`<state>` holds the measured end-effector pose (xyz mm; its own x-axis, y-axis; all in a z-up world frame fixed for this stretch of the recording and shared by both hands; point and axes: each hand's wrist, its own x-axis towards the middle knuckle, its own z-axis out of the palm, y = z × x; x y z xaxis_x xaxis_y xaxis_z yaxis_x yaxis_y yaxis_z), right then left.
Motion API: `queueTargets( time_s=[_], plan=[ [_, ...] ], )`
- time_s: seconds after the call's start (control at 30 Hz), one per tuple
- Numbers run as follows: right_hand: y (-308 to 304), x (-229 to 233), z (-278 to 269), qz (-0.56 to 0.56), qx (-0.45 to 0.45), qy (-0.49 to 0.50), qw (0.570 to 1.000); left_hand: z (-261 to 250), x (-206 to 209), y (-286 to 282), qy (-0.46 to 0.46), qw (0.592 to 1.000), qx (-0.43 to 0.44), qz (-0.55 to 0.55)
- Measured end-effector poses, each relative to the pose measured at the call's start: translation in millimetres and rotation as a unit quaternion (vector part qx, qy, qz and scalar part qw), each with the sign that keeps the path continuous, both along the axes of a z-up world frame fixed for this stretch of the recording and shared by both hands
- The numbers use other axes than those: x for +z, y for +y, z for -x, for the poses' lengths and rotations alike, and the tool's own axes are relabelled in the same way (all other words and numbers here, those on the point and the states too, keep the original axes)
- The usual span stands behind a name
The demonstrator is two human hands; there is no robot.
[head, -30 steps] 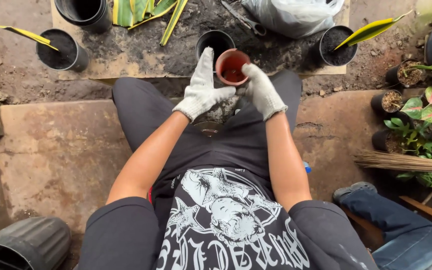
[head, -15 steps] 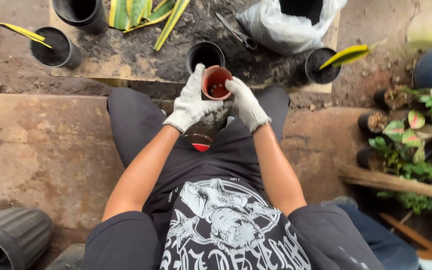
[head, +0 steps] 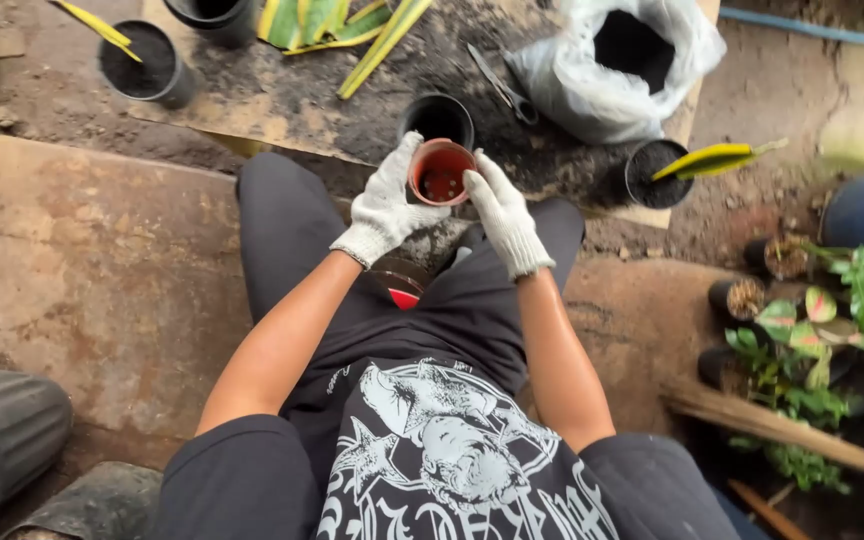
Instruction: The person scoops soil from a large white bag using a small terracotta pot and pours it into a larger black plastic pot. They repeat this process to fill the black pot with soil.
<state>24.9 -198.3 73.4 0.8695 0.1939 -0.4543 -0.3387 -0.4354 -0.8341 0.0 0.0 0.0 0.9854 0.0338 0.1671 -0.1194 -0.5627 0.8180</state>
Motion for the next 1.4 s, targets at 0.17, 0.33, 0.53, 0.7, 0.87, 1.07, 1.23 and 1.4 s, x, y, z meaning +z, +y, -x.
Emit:
queueTargets(
  time_s=[0.17, 0.33, 0.53, 0.7, 0.87, 1.07, 1.23, 1.4],
  plan=[
    [-1, 23, -11, 0.121, 0.054, -0.056, 0.99, -11, 12, 8, 0.012, 0.999, -0.034, -0.014],
    [12, 10, -7, 0.118, 0.089, -0.084, 0.985, -18, 70, 14, 0.189, 0.966, -0.017, 0.175],
    [25, 13, -1, 0.169, 0.105, -0.063, 0.978, -18, 66, 26, 0.166, 0.98, -0.099, 0.05],
    [42, 24, 6, 0.257, 0.144, -0.039, 0.955, -20, 50, 33, 0.149, 0.977, -0.15, -0.029],
    [58, 20, 14, 0.28, 0.132, -0.001, 0.951, -25, 32, 45, 0.125, 0.959, -0.219, -0.127],
    [56, 12, 33, 0.317, 0.079, 0.034, 0.945, -19, 13, 43, 0.006, 0.944, -0.274, -0.183],
    [62, 30, 44, 0.289, 0.055, 0.038, 0.955, -16, -7, 42, -0.05, 0.936, -0.288, -0.195],
    [63, 16, 48, 0.29, 0.038, 0.04, 0.955, -11, -43, 43, -0.085, 0.934, -0.285, -0.195]
  ],
)
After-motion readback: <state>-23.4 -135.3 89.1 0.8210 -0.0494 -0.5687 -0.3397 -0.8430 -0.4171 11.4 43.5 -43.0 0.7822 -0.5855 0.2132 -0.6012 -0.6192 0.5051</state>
